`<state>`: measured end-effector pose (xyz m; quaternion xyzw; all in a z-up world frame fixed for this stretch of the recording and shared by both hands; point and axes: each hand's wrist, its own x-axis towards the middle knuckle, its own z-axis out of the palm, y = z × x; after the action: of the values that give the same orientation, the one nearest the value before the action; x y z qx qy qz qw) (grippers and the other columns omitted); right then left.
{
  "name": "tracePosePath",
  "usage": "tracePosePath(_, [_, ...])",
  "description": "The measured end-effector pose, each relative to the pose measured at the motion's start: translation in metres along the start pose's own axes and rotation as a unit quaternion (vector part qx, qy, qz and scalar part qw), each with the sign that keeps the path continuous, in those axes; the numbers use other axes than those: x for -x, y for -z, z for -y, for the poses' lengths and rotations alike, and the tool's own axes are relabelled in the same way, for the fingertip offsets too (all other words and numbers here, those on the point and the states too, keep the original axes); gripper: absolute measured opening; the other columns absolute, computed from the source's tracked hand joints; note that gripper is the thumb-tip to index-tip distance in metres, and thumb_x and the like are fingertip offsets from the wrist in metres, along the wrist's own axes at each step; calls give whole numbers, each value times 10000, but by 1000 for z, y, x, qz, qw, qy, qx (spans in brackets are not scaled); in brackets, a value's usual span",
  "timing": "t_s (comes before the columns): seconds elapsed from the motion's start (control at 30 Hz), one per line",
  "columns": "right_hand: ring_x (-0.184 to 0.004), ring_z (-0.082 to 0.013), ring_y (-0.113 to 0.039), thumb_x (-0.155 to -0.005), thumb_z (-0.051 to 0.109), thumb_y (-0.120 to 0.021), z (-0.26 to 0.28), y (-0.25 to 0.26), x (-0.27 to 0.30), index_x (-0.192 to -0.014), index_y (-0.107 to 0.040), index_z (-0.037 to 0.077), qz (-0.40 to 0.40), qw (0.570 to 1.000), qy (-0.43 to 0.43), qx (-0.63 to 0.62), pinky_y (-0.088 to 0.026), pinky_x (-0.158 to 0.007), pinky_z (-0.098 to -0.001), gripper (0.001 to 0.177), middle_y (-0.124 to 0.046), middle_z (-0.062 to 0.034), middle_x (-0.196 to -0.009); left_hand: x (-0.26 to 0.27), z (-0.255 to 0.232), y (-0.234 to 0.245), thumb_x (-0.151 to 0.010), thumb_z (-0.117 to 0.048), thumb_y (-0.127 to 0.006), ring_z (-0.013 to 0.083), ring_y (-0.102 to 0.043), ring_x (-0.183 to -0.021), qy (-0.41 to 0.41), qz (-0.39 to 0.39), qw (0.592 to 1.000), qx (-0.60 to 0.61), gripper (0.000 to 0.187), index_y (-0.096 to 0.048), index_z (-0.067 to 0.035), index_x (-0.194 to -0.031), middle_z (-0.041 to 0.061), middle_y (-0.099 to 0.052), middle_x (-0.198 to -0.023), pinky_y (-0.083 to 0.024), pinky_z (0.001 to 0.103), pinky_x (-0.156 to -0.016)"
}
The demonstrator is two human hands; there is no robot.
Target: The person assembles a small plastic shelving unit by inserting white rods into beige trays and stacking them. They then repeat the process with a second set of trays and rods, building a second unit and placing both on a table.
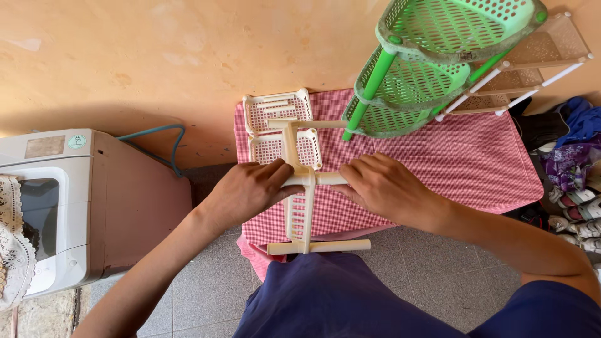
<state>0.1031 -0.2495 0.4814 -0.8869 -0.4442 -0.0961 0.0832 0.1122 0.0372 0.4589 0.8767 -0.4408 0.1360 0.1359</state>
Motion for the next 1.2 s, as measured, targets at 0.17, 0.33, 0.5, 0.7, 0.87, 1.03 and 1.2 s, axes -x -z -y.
tracePosePath(0.17, [-576,-224,-640,-944,285,-690,-5,-14,5,-843,-577,18,-27,996,79,-15,-536,-540,-392,307,-618,-92,-643,9,-11,-2,-977,-342,-658,196,-659,-701,-36,-30,999,14,308,-571,-51,-927,54,-587,-813,-561,337,-594])
tracePosePath(0.33, [-434,-184,-582,-978,278,-678,6,-19,16,-765,-553,45,16,996,70,-54,-489,-424,-357,339,-571,-70,-532,16,-21,-6,-968,-321,-652,207,-660,-750,-69,-59,995,34,281,-559,-57,-939,51,-574,-848,-568,339,-651])
tracePosePath(0.5, [-409,-193,-583,-947,290,-710,22,-17,31,-742,-554,49,68,990,37,-114,-471,-385,-372,353,-567,-78,-506,23,-40,-12,-977,-340,-667,214,-648,-715,-54,-16,994,89,320,-546,-60,-879,65,-560,-821,-552,358,-620])
tracePosePath(0.7, [-431,-197,-598,-911,266,-751,28,-18,37,-788,-571,37,83,985,22,-151,-484,-403,-374,316,-592,-80,-538,20,-53,-7,-994,-328,-644,212,-651,-722,-55,-10,995,83,303,-553,-51,-912,63,-563,-826,-553,355,-613])
tracePosePath(0.87, [-475,-179,-612,-899,297,-777,16,-17,33,-807,-609,42,47,990,48,-121,-504,-445,-353,319,-634,-73,-604,15,-50,17,-956,-407,-644,262,-654,-742,-27,-12,997,69,350,-607,-64,-900,82,-592,-822,-554,404,-665])
tracePosePath(1.03, [-622,-173,-640,-856,284,-771,14,-15,42,-863,-639,27,-37,992,101,-59,-545,-563,-341,289,-672,-72,-731,2,-12,29,-1027,-330,-561,300,-674,-902,132,-21,978,158,342,-668,-22,-1130,148,-671,-1043,-550,434,-797])
tracePosePath(1.2, [-717,-170,-660,-931,162,-703,21,-21,50,-938,-661,4,-90,981,171,31,-576,-652,-313,164,-678,-83,-802,-24,37,10,-1108,-289,-540,383,-609,-1203,120,-168,978,25,415,-570,48,-1348,220,-609,-1298,-425,536,-1053])
